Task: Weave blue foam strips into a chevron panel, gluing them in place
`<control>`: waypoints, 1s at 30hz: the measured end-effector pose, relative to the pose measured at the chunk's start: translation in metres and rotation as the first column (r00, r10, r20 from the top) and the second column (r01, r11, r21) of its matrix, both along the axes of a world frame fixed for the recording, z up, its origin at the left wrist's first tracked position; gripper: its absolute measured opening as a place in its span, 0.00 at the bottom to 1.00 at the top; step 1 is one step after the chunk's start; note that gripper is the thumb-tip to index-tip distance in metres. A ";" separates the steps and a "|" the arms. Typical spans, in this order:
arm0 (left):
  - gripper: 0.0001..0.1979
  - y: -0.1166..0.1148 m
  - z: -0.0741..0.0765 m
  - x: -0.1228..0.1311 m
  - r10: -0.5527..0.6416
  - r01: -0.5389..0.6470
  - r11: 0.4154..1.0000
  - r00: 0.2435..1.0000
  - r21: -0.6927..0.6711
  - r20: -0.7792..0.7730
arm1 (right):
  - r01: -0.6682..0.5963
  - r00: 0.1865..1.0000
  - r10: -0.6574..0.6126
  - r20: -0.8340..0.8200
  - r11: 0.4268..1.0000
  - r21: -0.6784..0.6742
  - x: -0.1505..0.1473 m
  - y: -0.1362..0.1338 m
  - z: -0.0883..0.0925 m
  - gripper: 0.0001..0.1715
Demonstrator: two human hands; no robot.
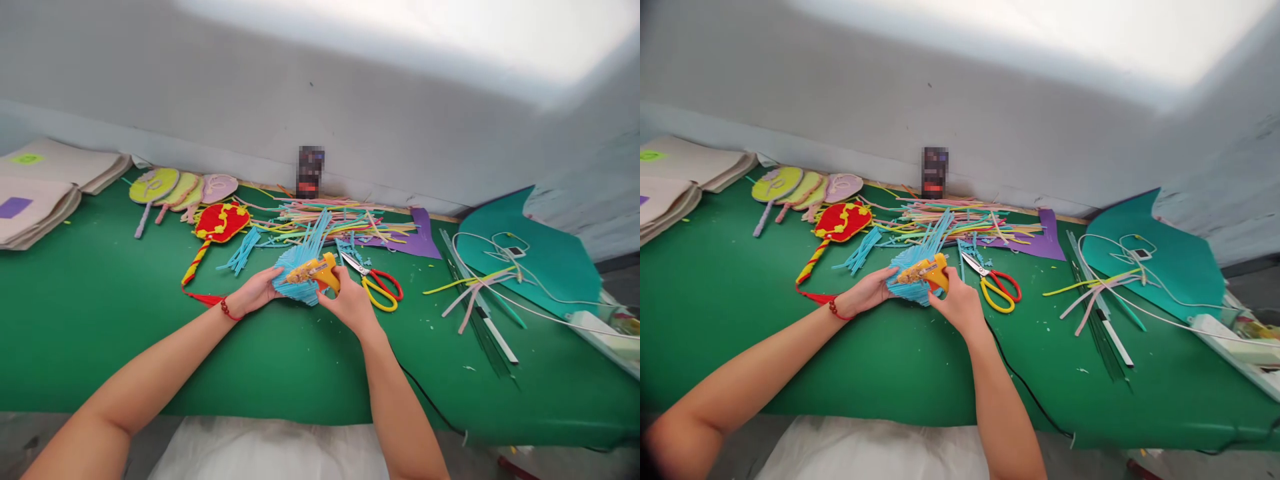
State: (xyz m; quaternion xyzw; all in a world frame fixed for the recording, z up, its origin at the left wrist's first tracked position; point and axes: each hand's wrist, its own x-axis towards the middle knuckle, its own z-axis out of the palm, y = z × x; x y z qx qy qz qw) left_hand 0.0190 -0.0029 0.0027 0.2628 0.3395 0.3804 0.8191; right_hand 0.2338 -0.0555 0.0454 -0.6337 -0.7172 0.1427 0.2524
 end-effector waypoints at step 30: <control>0.11 0.003 -0.006 -0.001 -0.009 0.009 1.000 1.000 -0.006 0.017 | -0.098 0.994 0.091 -0.066 0.989 -0.111 0.005 0.002 -0.002 0.20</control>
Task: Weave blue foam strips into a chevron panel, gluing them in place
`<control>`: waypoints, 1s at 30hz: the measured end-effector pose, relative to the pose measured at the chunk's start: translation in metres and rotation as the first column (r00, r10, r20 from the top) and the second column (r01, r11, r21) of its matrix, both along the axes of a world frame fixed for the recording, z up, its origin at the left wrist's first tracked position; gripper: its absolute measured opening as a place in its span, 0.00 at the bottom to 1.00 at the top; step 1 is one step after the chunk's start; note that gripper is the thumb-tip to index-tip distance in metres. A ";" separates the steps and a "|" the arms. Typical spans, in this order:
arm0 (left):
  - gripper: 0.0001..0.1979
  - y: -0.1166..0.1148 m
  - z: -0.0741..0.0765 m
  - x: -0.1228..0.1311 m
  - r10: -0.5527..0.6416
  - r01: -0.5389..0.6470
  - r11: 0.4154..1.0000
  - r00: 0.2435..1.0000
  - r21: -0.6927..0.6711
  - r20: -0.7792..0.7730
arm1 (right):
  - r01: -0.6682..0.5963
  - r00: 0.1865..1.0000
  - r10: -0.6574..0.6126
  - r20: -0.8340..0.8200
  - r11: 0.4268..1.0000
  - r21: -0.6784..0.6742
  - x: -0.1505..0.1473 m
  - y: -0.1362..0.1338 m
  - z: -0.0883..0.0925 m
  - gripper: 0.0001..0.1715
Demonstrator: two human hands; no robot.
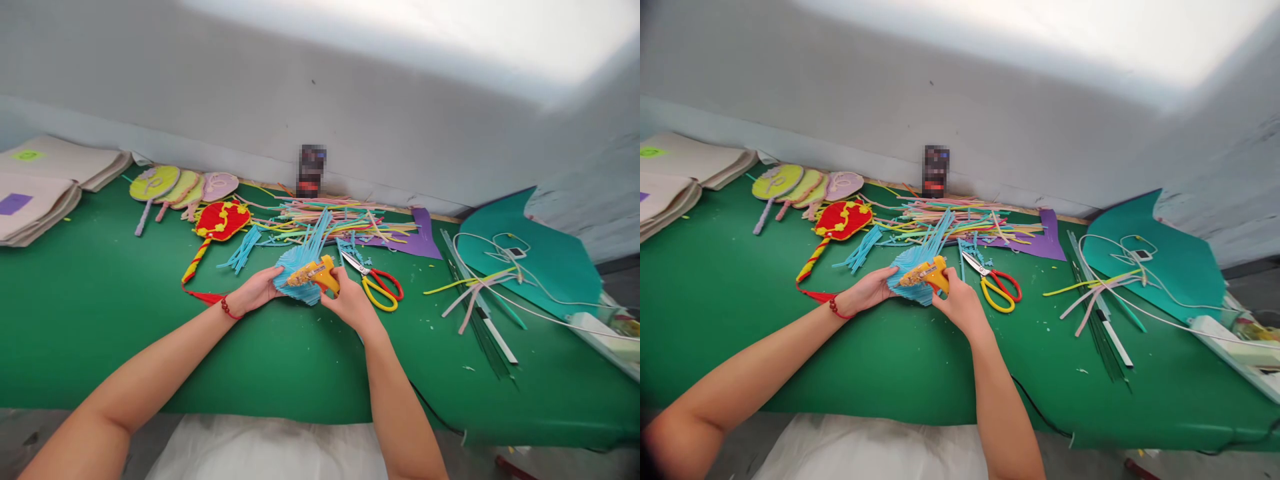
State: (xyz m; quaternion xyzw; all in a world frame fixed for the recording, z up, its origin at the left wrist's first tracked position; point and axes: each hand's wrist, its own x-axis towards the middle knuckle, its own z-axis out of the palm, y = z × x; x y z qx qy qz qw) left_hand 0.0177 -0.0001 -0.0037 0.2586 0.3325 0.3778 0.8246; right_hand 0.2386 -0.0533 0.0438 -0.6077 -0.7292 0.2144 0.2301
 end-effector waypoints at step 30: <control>0.15 0.000 0.001 0.001 -0.006 0.007 1.000 1.000 0.010 -0.007 | 0.057 0.998 -0.058 -0.024 0.998 -0.022 0.025 0.003 0.007 0.17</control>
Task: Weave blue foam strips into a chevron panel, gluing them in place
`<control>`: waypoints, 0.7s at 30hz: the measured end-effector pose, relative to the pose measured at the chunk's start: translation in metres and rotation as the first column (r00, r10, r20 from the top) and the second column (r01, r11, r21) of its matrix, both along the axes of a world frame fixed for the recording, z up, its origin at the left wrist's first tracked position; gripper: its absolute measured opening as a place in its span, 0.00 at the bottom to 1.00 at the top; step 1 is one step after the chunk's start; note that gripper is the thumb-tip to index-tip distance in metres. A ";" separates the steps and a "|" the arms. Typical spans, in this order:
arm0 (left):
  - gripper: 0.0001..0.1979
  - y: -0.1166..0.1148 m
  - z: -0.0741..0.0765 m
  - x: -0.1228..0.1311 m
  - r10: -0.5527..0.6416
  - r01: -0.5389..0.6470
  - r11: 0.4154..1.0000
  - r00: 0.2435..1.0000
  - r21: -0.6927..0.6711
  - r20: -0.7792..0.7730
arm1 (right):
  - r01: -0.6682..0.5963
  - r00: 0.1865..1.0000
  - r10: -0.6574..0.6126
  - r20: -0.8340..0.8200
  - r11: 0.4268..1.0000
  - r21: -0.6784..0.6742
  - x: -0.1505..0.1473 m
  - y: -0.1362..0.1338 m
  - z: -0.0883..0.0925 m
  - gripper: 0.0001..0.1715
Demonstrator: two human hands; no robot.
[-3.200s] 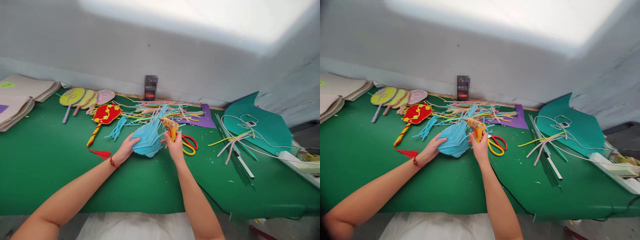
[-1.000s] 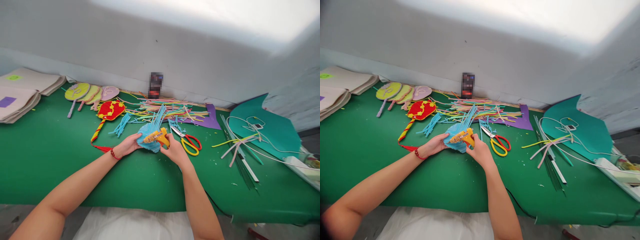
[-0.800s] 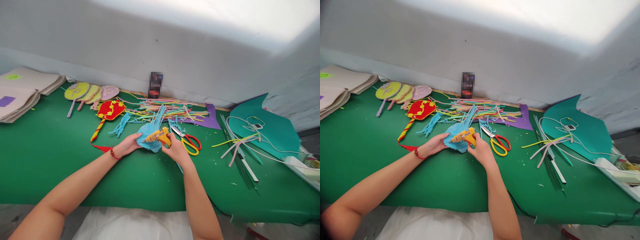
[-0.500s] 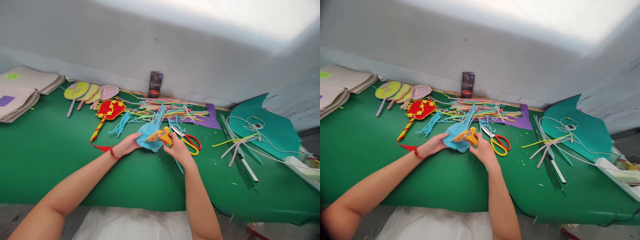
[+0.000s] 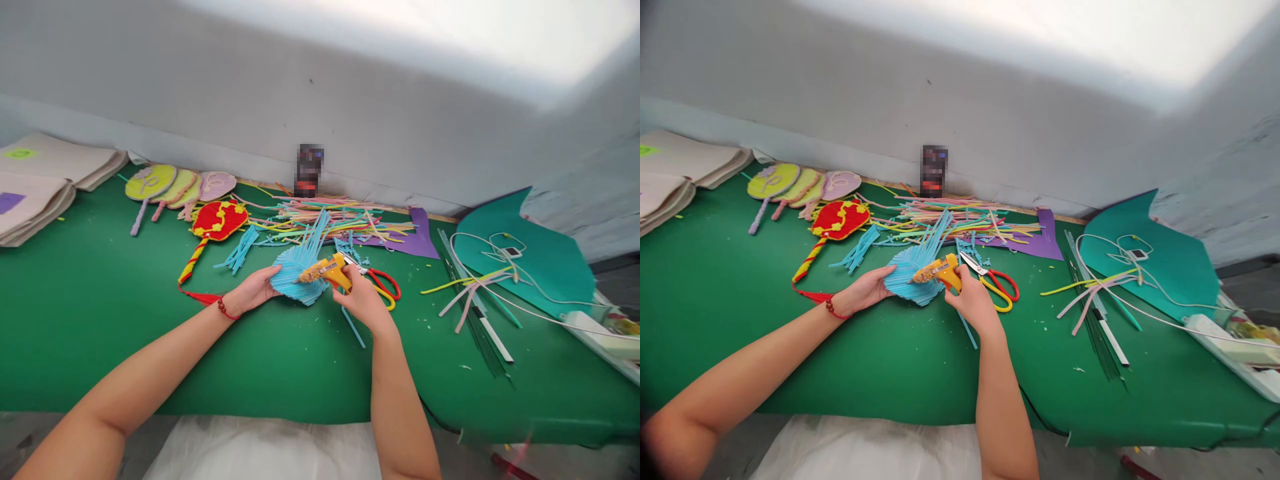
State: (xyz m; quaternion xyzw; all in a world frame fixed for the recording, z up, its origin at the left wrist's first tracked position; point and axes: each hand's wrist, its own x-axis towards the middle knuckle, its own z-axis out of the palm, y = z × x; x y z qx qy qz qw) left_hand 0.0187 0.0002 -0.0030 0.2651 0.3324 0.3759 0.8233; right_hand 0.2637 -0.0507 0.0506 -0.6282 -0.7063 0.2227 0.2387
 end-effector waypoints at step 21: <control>0.14 0.002 0.000 0.001 0.023 -0.023 0.999 1.000 -0.048 -0.009 | 0.035 0.996 -0.038 -0.087 0.999 -0.034 0.017 -0.001 0.004 0.19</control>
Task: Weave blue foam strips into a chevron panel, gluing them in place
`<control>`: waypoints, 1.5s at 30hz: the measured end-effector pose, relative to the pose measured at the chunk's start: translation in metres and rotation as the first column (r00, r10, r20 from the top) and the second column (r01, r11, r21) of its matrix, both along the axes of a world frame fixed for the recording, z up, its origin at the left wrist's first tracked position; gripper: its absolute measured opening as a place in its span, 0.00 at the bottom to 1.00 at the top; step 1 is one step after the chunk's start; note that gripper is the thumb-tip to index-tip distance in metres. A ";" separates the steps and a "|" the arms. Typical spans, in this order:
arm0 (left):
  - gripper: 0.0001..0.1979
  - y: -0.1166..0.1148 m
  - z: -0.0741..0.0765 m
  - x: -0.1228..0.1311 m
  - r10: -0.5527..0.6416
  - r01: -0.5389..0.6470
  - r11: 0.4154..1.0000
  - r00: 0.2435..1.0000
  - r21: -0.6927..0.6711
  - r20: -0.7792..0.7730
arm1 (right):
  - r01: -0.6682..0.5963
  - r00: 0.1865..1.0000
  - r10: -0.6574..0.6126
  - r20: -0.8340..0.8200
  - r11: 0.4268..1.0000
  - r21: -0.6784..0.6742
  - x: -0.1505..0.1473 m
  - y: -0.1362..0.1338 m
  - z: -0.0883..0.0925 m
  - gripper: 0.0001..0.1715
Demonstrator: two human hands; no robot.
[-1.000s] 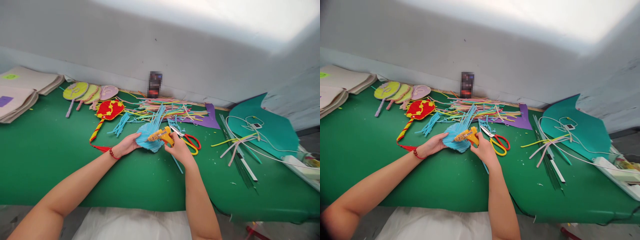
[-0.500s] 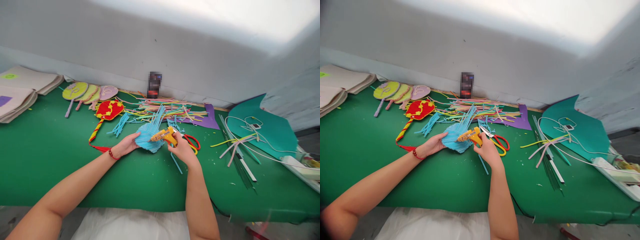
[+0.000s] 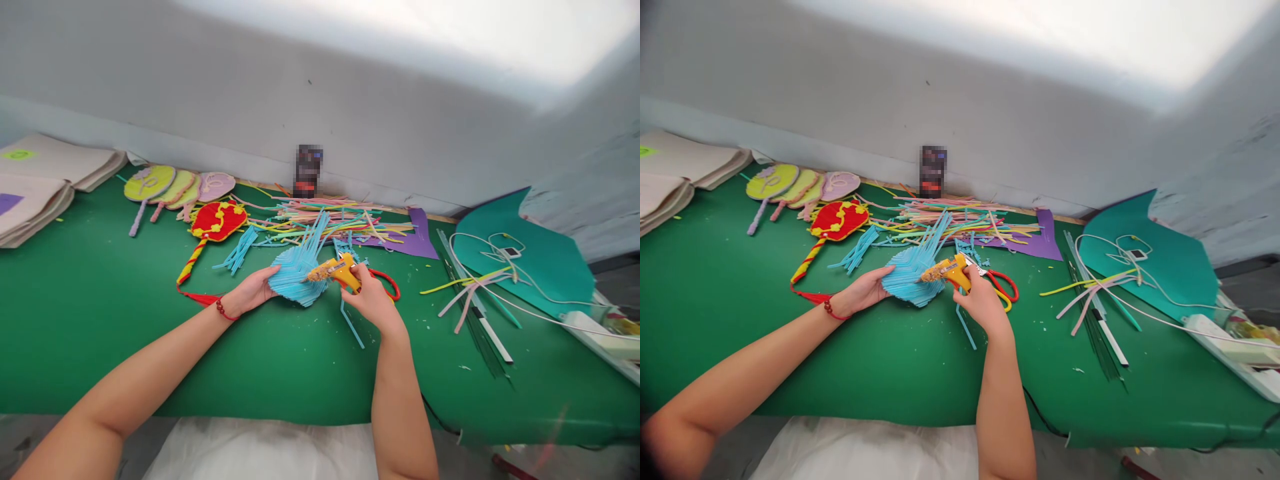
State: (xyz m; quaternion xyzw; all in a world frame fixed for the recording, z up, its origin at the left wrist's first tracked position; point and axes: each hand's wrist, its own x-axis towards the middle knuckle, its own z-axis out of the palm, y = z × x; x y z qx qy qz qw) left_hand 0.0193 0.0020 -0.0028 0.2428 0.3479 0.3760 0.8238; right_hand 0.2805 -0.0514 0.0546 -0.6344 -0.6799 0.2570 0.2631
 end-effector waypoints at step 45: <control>0.17 0.002 -0.006 -0.002 -0.022 0.022 1.000 0.999 0.021 0.029 | 0.026 0.999 -0.025 -0.024 0.999 0.041 0.021 0.002 -0.002 0.15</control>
